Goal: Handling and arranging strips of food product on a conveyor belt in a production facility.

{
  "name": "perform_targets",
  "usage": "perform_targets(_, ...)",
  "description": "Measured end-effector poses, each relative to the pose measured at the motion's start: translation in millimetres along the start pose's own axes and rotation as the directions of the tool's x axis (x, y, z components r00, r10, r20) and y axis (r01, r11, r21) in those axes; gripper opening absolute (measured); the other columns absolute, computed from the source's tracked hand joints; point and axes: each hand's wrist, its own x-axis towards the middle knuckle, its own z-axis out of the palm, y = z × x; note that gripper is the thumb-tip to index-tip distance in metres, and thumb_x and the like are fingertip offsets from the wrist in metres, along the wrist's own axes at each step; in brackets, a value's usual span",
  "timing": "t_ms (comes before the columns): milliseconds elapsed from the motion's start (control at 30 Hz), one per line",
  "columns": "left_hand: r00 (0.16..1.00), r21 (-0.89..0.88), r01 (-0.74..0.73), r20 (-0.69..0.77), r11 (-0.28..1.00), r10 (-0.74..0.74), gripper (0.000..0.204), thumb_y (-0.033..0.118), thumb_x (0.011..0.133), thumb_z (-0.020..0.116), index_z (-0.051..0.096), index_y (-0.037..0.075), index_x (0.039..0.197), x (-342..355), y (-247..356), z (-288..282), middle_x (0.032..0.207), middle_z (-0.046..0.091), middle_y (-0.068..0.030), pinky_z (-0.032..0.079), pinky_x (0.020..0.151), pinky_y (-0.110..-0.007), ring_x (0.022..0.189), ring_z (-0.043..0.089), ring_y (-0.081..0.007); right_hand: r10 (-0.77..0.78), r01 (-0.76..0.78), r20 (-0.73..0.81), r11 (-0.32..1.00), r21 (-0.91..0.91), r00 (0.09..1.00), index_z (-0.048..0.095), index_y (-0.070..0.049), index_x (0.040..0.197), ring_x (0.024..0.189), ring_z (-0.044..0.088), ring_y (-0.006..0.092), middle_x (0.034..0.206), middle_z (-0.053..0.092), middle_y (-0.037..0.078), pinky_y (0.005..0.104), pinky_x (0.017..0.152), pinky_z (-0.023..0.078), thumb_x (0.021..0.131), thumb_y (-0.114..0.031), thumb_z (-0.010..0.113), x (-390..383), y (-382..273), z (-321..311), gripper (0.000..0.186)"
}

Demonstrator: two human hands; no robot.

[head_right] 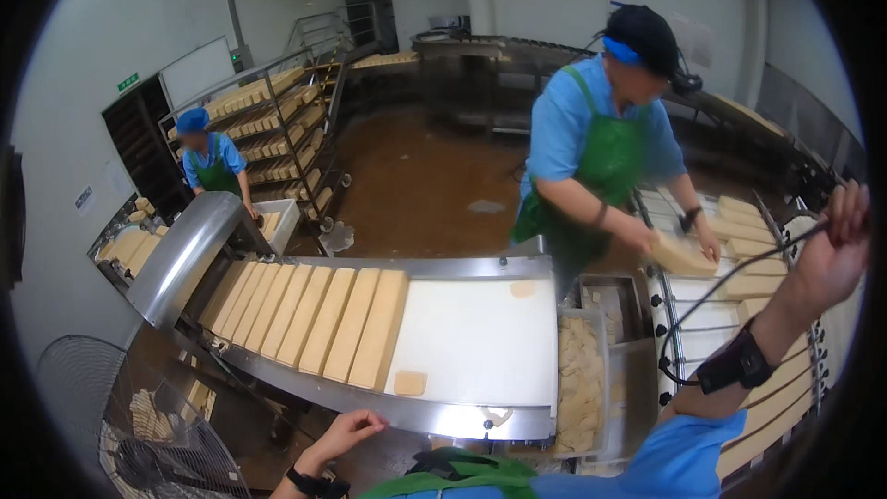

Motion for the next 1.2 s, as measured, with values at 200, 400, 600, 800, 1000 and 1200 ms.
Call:
perform_targets(200, 0.992, -0.079, 0.107, -0.06, 0.991, -0.112, 0.012, 0.013, 0.088, 0.06, 0.059, 0.002, 0.083, -40, -9, 7, 0.101, 0.064, -0.0062, 0.045, 0.082, -0.023, 0.091, 0.056, -0.0089, -0.146, 0.137, 0.2, 0.989, 0.056, 0.969, 0.047, -0.007, 0.075, 0.048, 0.025, 0.0085, 0.059, 0.034, 0.0, 0.0229, 0.044, 0.021, 0.092, -0.046, 0.045, -93, 85, 154, 0.043)
perform_targets(400, 0.925, -0.118, 0.197, -0.306, 0.973, -0.224, 0.007, 0.012, 0.088, 0.058, 0.058, 0.005, 0.091, -104, -11, 45, 0.103, 0.062, -0.0067, 0.041, 0.08, -0.024, 0.091, 0.053, -0.0125, -0.238, -0.081, 0.624, 0.895, 0.438, 0.745, 0.053, -0.006, 0.071, 0.047, 0.044, 0.0103, 0.065, 0.056, 0.006, 0.0228, 0.039, 0.029, 0.092, -0.044, 0.047, -142, 137, 171, 0.044)
perform_targets(600, 0.779, -0.148, 0.356, -0.497, 0.922, -0.381, 0.01, 0.01, 0.088, 0.057, 0.057, 0.001, 0.084, -132, 27, 113, 0.094, 0.063, -0.0041, 0.043, 0.075, -0.025, 0.083, 0.054, -0.0112, -0.58, -0.608, 0.647, 0.301, 0.734, 0.494, 0.064, 0.007, 0.083, 0.041, 0.044, 0.0136, 0.061, 0.057, 0.01, 0.025, 0.034, 0.028, 0.086, -0.028, 0.064, -132, 191, 200, 0.035)
perform_targets(800, 0.659, -0.244, 0.406, -0.589, 0.881, -0.467, 0.01, 0.009, 0.087, 0.057, 0.057, 0.001, 0.081, -169, 46, 172, 0.09, 0.063, -0.0051, 0.043, 0.078, -0.026, 0.086, 0.055, -0.0125, -0.655, -0.652, 0.432, -0.124, 0.748, 0.62, 0.063, 0.006, 0.08, 0.04, 0.045, 0.0151, 0.059, 0.055, 0.009, 0.0268, 0.034, 0.029, 0.084, -0.024, 0.067, -165, 195, 248, 0.031)
perform_targets(1000, 0.467, -0.359, 0.302, -0.752, 0.883, -0.465, 0.005, 0.006, 0.085, 0.059, 0.057, 0.001, 0.086, -225, 52, 224, 0.081, 0.059, -0.0009, 0.044, 0.075, -0.024, 0.081, 0.054, -0.0102, -0.636, -0.668, 0.349, -0.367, 0.648, 0.688, 0.063, 0.006, 0.081, 0.041, 0.047, 0.0168, 0.06, 0.056, 0.009, 0.0277, 0.034, 0.03, 0.082, -0.02, 0.07, -192, 153, 300, 0.027)
perform_targets(1200, 0.273, -0.485, 0.2, -0.807, 0.851, -0.524, 0.011, 0.003, 0.084, 0.06, 0.057, 0.003, 0.095, -289, 43, 281, 0.081, 0.055, 0.0009, 0.044, 0.072, -0.022, 0.077, 0.053, -0.0092, -0.631, -0.657, 0.267, -0.532, 0.533, 0.728, 0.062, 0.007, 0.079, 0.042, 0.047, 0.0153, 0.061, 0.055, 0.011, 0.0254, 0.035, 0.03, 0.084, -0.015, 0.067, -225, 93, 350, 0.023)
